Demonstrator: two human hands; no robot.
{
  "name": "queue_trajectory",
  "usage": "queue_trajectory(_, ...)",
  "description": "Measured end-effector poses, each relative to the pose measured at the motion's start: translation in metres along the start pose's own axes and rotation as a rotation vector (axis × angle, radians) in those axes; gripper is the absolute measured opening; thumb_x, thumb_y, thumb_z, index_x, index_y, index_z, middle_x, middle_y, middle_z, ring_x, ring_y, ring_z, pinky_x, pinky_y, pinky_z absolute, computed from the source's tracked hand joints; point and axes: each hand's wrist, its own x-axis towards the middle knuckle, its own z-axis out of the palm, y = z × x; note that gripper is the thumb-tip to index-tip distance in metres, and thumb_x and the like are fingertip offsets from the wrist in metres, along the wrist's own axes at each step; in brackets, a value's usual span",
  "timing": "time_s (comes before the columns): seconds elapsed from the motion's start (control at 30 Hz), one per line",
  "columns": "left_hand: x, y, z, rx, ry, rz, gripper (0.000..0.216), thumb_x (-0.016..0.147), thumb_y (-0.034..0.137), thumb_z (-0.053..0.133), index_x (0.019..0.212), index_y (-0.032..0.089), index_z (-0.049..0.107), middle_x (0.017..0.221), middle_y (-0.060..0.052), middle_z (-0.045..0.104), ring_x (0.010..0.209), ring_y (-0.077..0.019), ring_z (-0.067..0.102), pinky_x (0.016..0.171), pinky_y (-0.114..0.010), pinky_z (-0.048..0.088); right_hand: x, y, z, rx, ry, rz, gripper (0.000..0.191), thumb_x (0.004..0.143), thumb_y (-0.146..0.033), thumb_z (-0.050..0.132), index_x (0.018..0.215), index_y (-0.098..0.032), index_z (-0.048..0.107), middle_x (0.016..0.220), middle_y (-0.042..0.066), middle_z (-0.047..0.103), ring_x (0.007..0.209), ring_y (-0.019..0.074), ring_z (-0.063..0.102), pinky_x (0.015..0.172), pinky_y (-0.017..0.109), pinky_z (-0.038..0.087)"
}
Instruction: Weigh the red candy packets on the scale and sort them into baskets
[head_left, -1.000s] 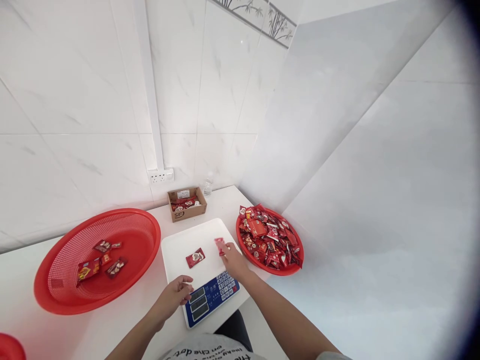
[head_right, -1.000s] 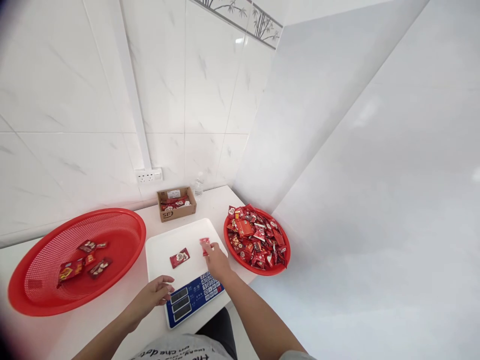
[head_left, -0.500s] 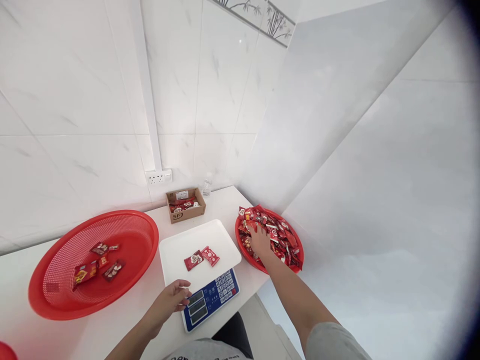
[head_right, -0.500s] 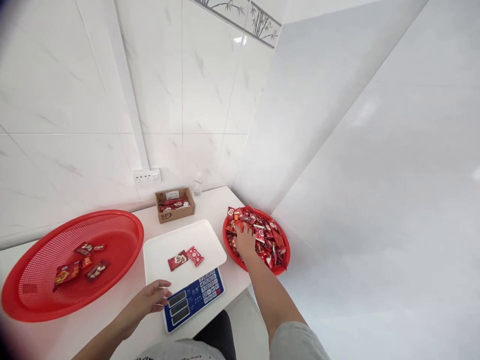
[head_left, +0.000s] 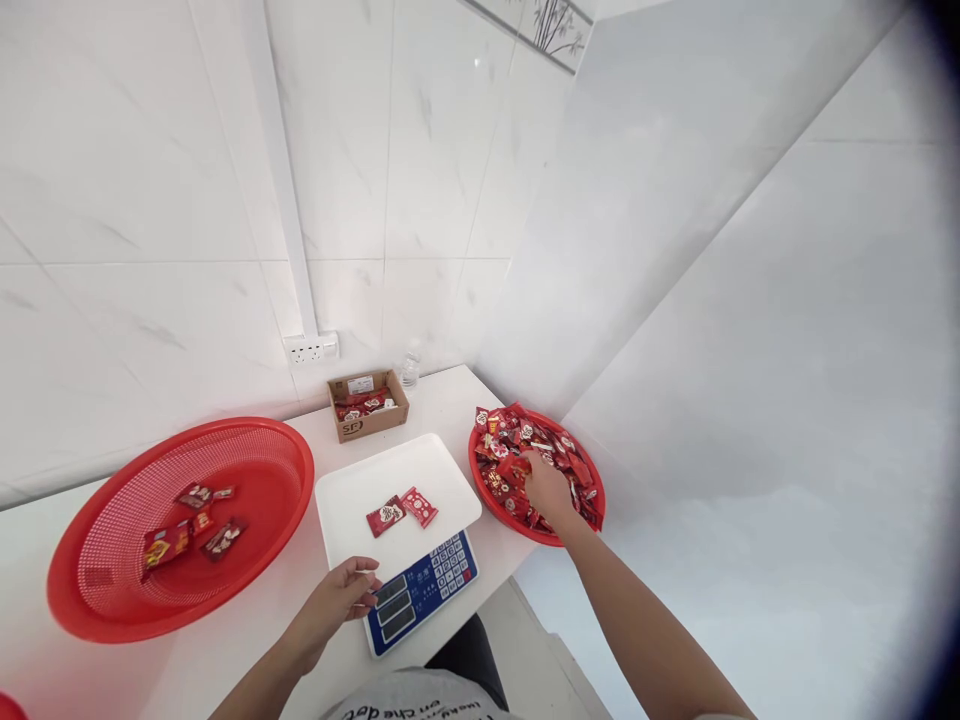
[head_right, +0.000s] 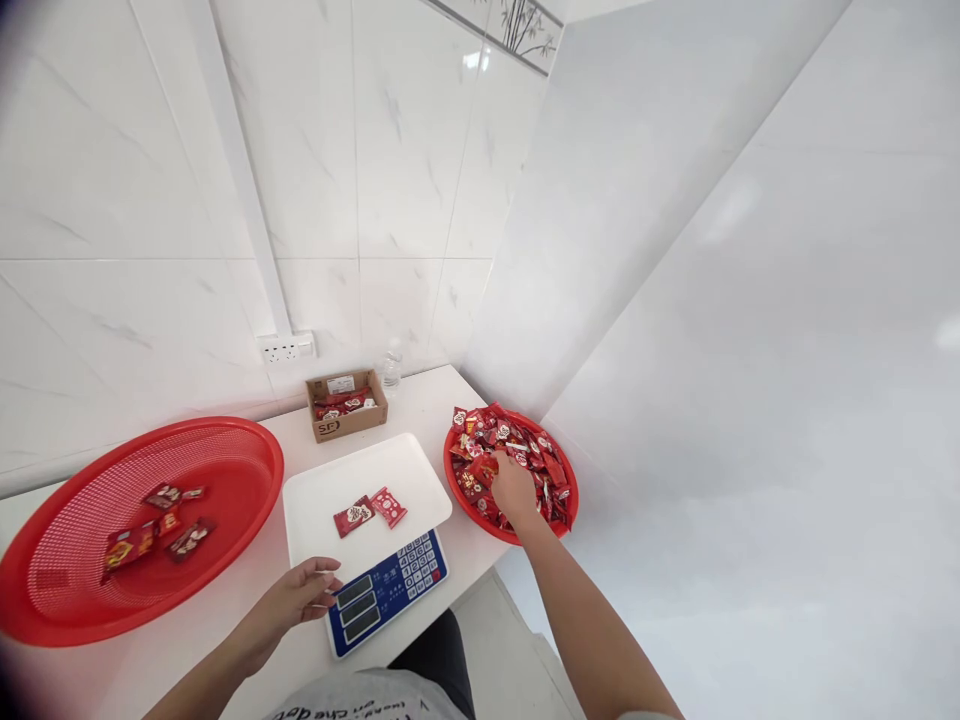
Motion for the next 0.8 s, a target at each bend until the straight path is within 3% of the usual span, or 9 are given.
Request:
queue_trajectory(0.07,-0.003,0.003,0.001,0.006,0.01,-0.004,0.052,0.063,0.054,0.059,0.099,0.016,0.056,0.095,-0.009,0.063,0.084,-0.0194,0.06,0.079,-0.032,0.046,-0.007,0.006,0.005,0.034,-0.13,-0.011,0.044,0.083,-0.015,0.033,0.124,-0.024,0.045,0.113,0.007,0.059,0.095,0.0205,0.056,0.075,0.027,0.038)
queue_trajectory(0.13,-0.004,0.005,0.001,0.006,0.015,-0.003,0.052,0.062,0.054,0.059,0.098,0.017,0.057,0.094,-0.009,0.063,0.084,-0.02,0.06,0.079,-0.033,0.046,-0.012,0.008,0.012,0.008,-0.176,-0.027,0.045,0.082,-0.015,0.034,0.124,-0.024,0.046,0.117,0.007,0.057,0.098,0.0207,0.055,0.077,0.027,0.038)
queue_trajectory(0.27,-0.002,0.003,0.0,-0.003,0.018,0.008,0.051,0.063,0.053,0.059,0.099,0.017,0.057,0.095,-0.009,0.063,0.084,-0.0207,0.06,0.08,-0.035,0.046,-0.013,0.004,0.019,-0.115,-0.088,-0.072,0.043,0.08,-0.012,0.036,0.118,-0.021,0.054,0.122,0.008,0.054,0.109,0.021,0.048,0.085,0.028,0.034)
queue_trajectory(0.43,0.001,-0.003,-0.004,-0.031,0.016,0.03,0.049,0.065,0.052,0.06,0.098,0.017,0.057,0.094,-0.008,0.063,0.082,-0.0192,0.06,0.08,-0.034,0.046,-0.004,-0.01,0.015,-0.179,-0.114,-0.111,0.033,0.082,-0.018,0.039,0.106,-0.02,0.061,0.111,0.011,0.059,0.108,0.0237,0.047,0.089,0.035,0.03)
queue_trajectory(0.67,0.007,-0.004,-0.01,-0.073,0.094,0.038,0.05,0.064,0.054,0.061,0.097,0.017,0.057,0.093,-0.008,0.062,0.08,-0.0179,0.06,0.077,-0.032,0.046,0.024,-0.037,0.02,-0.142,-0.034,-0.07,0.048,0.084,-0.018,0.034,0.132,-0.025,0.037,0.135,0.011,0.039,0.121,0.0269,0.034,0.093,0.042,0.027)
queue_trajectory(0.8,0.01,-0.002,-0.014,-0.083,0.087,0.044,0.051,0.063,0.055,0.06,0.097,0.017,0.058,0.093,-0.008,0.063,0.08,-0.0176,0.06,0.076,-0.031,0.046,0.035,-0.042,0.024,-0.145,-0.08,-0.04,0.043,0.086,-0.028,0.034,0.128,-0.025,0.041,0.132,0.013,0.041,0.118,0.0287,0.037,0.091,0.044,0.028)
